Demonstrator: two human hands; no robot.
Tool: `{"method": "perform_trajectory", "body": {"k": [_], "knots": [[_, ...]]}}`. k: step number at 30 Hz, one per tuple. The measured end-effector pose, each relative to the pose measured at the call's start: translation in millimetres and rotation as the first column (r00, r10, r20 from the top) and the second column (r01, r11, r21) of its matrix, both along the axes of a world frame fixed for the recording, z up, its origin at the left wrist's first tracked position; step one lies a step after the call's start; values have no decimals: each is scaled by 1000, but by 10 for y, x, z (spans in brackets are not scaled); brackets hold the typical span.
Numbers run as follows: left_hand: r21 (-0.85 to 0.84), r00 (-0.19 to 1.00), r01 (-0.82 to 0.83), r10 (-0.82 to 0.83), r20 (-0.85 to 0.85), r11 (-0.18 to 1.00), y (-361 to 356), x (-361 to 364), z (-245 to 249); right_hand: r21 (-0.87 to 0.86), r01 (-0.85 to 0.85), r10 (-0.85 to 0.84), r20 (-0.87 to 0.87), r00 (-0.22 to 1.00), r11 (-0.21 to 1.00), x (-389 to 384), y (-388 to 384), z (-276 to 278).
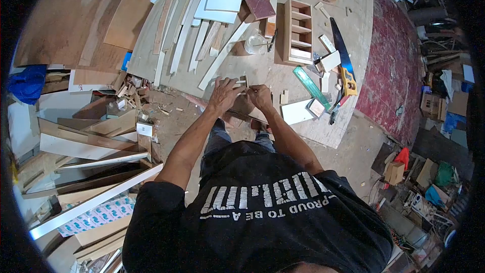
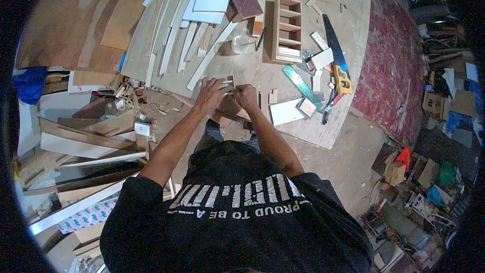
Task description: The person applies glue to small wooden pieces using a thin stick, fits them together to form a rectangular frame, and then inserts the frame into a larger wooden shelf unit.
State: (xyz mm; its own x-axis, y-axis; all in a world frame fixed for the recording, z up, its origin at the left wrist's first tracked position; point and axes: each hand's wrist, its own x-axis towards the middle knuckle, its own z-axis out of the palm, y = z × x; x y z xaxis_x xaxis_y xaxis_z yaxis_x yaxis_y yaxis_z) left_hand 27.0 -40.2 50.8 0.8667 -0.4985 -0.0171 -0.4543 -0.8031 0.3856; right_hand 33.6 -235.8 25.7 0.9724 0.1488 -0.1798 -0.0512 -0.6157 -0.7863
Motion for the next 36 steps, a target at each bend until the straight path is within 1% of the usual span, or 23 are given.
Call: {"method": "perform_trajectory", "body": {"k": [2,3,5,9,10,12,14,17,20,21,23,24,26,28,32,36], "knots": [[0,1000,10,-10,12,1000,8,-10,-57,-35,-22,27,151,988,999,-11,-7,-82],[-5,1000,12,-12,10,1000,12,-5,-60,-35,-23,28,149,988,999,-10,-1,-62],[-10,1000,14,-14,4,1000,15,-8,-68,2,14,-15,86,996,1000,-23,5,-23],[6,1000,14,-14,-20,1000,8,8,-14,-6,7,-7,43,999,1000,-11,18,47],[15,999,15,-14,-31,1000,9,7,-7,-8,5,-5,9,1000,1000,-6,21,39],[21,1000,19,-18,-15,1000,9,25,-26,-11,1,-2,-21,1000,1000,13,15,19],[29,1000,22,-22,1,999,12,22,-66,-63,-28,22,-87,996,998,16,7,-11],[21,1000,14,-14,6,1000,8,14,-67,-59,-18,14,-56,998,998,16,8,-61],[27,1000,13,-13,5,1000,13,8,-54,-54,-13,9,-70,998,998,31,13,28],[1,1000,20,-20,13,1000,15,8,-46,-55,-14,10,-68,998,998,41,4,37],[-26,999,26,-26,19,999,14,8,-40,-23,-44,41,-133,990,999,68,-36,51],[-53,1000,9,-9,5,999,12,19,-21,-24,-45,41,-135,990,999,81,-66,21],[-80,1000,-11,11,-9,997,15,28,24,-6,-56,53,-243,969,998,128,-113,-36],[-56,998,-38,35,-51,998,9,43,68,2,-71,70,-209,975,997,121,-129,4],[-88,997,-68,64,-44,994,-4,22,72,7,-115,115,-118,986,993,96,-116,23],[-91,997,-68,66,-26,993,6,34,49,-40,-86,78,-168,983,996,78,-84,109]]}}
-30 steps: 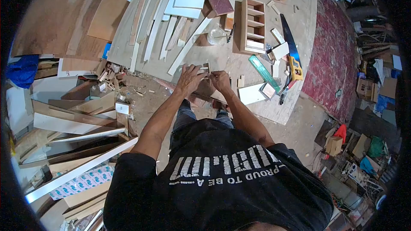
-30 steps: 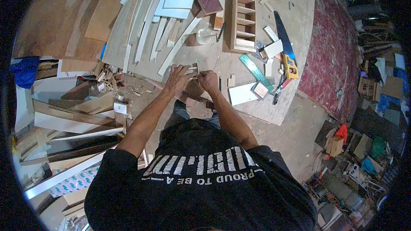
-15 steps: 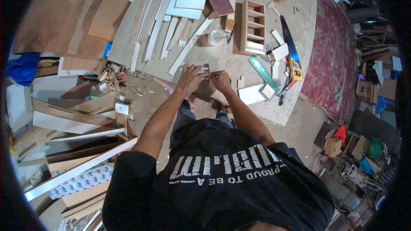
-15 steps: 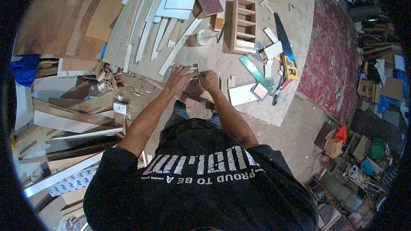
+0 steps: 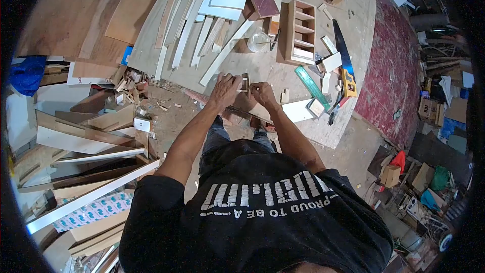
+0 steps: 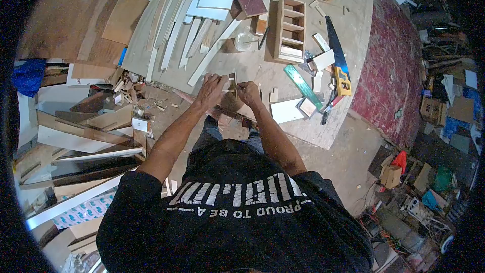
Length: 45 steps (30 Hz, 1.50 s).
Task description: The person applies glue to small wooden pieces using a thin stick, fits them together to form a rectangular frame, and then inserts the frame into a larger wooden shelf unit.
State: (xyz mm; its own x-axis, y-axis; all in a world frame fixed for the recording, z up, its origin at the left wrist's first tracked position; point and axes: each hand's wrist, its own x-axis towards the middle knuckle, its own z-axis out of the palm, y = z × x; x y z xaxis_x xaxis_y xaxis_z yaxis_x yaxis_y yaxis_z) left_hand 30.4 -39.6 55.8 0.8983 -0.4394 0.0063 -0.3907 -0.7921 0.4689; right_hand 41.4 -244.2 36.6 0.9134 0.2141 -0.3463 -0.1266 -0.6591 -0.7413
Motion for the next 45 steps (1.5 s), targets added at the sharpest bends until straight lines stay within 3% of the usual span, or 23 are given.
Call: {"method": "perform_trajectory", "body": {"k": [6,9,11,12,13,15,18,23,28,34,41,43,45], "knots": [[54,999,-2,4,-32,999,-7,9,46,69,-29,22,98,995,997,-53,20,9],[61,999,-3,6,-44,998,6,6,48,-69,-96,108,191,976,993,-204,61,2],[72,998,-8,12,-57,997,4,9,48,-90,-5,14,99,995,996,-358,92,48],[60,998,-12,17,-67,998,0,6,59,-188,-89,113,118,987,978,-384,92,-23],[49,997,-15,19,-76,999,-8,9,72,-188,-89,112,116,987,978,-414,77,-89],[53,998,-7,10,-61,999,-12,13,77,-33,61,-53,185,981,998,-448,105,-115],[32,998,18,-16,-55,999,10,24,54,87,94,-113,245,963,992,-402,177,-1],[5,996,36,-35,-77,999,18,21,-4,54,61,-71,220,973,997,-356,164,87],[49,997,71,-73,27,996,42,13,-100,-26,72,-63,259,964,997,-355,177,-34],[44,996,77,-74,-48,996,41,16,-7,40,178,-182,210,961,983,-366,191,-14],[50,996,84,-82,-47,995,32,26,-13,25,105,-108,245,964,994,-306,195,40],[24,996,65,-66,59,998,37,13,-50,36,107,-113,223,968,994,-329,156,-17],[58,996,77,-79,40,995,39,2,-50,-59,78,-62,238,969,995,-306,156,-38]]}}
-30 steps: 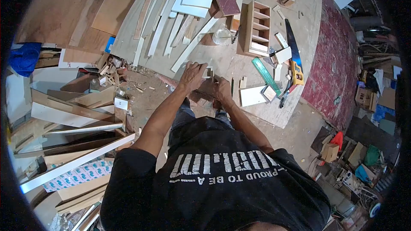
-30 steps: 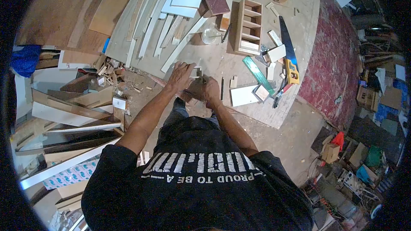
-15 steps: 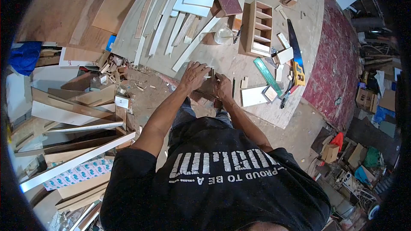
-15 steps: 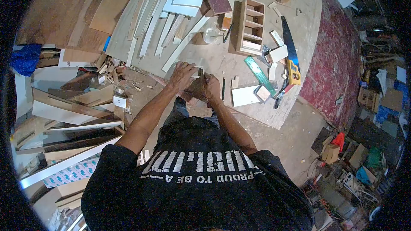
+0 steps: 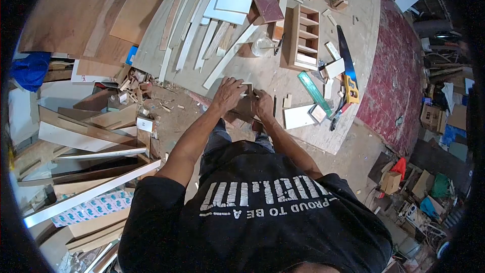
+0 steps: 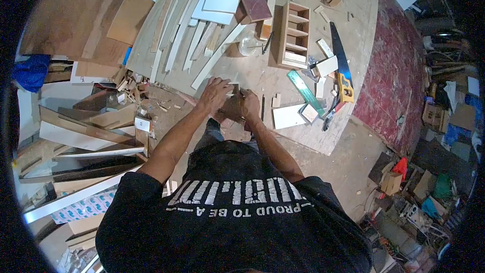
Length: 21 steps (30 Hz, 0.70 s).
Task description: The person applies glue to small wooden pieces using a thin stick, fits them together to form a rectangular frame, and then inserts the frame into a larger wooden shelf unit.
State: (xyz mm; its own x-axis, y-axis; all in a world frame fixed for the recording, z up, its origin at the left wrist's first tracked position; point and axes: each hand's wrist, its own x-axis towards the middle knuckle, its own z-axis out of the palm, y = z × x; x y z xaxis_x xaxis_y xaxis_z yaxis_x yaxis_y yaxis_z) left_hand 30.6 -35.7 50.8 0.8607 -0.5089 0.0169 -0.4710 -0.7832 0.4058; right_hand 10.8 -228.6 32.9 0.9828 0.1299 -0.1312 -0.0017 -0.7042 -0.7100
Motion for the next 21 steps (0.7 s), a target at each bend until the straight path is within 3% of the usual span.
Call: {"method": "perform_trajectory", "body": {"k": [9,13,15,21], "knots": [[121,1000,27,-27,-5,992,-52,-17,-9,82,46,-44,-26,999,996,9,6,-54],[150,999,23,-26,18,988,-63,-31,8,40,51,-51,5,999,998,4,39,-21],[154,1000,28,-27,-13,988,-60,-34,19,44,67,-64,-74,995,997,4,37,-1],[126,999,31,-27,-32,991,-53,-2,51,82,76,-78,16,997,994,18,39,-117]]}}
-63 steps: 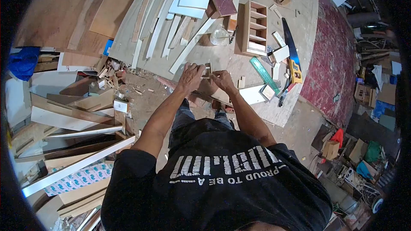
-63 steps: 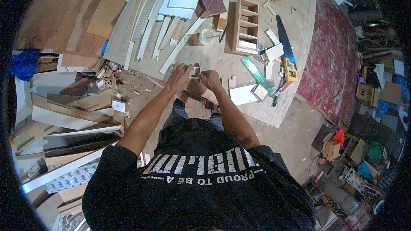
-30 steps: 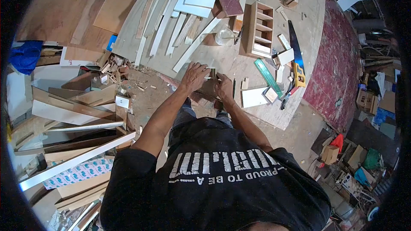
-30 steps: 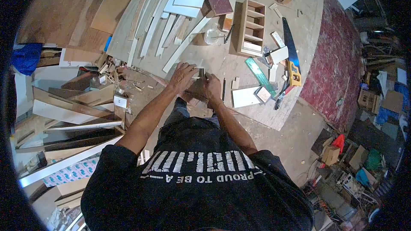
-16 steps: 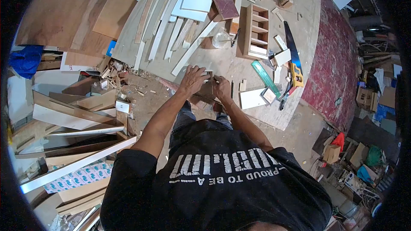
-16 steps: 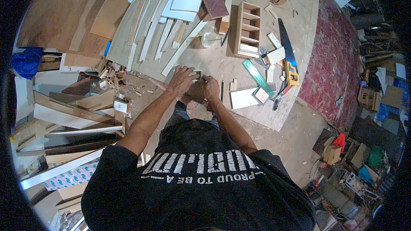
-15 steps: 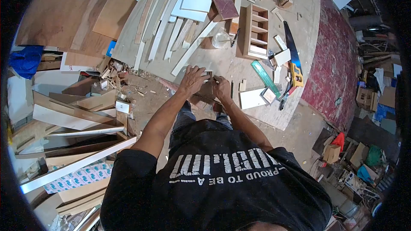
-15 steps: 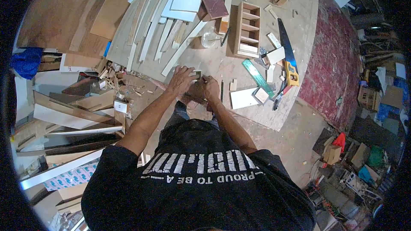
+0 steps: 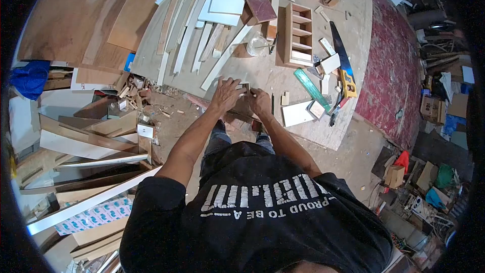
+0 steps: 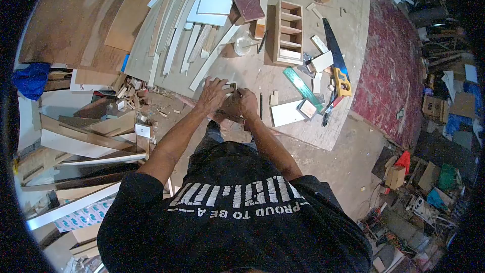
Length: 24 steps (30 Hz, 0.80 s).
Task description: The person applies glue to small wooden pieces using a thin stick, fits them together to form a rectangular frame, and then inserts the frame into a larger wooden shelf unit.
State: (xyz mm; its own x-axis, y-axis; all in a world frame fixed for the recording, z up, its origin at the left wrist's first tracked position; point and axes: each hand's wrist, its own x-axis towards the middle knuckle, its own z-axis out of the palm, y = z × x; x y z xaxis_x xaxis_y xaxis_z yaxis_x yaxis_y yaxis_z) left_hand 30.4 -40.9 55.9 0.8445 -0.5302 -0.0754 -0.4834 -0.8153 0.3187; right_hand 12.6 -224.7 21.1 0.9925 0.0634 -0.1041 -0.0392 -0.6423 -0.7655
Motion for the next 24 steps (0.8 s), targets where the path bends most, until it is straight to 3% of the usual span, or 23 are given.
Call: {"method": "perform_trajectory", "body": {"k": [4,6,7,8,11,13,15,16,24], "knots": [[26,1000,-13,13,6,1000,15,1,-41,-168,-34,22,-74,997,985,92,-43,190],[3,1000,-28,28,13,1000,20,-7,-88,-259,103,-124,-67,990,960,188,-152,178],[-19,999,-30,30,14,999,22,-52,-104,-186,52,-42,53,998,981,229,-302,-16],[-18,999,-31,31,11,999,33,-83,-38,-217,68,-60,41,997,974,310,-383,-34],[-111,996,-89,92,18,990,139,-78,230,-314,99,-81,69,994,944,403,-499,221],[-138,972,-234,226,-71,962,305,-140,228,-308,62,-77,-39,996,949,408,-448,422],[-141,962,-271,264,-71,952,467,-216,162,-318,-235,262,44,964,919,289,-407,505],[-152,965,-260,250,-80,954,537,-233,114,-360,-316,314,-63,947,878,265,-353,521],[-140,970,-233,219,-111,962,440,-151,45,-439,-492,497,-114,860,752,347,20,560]]}}
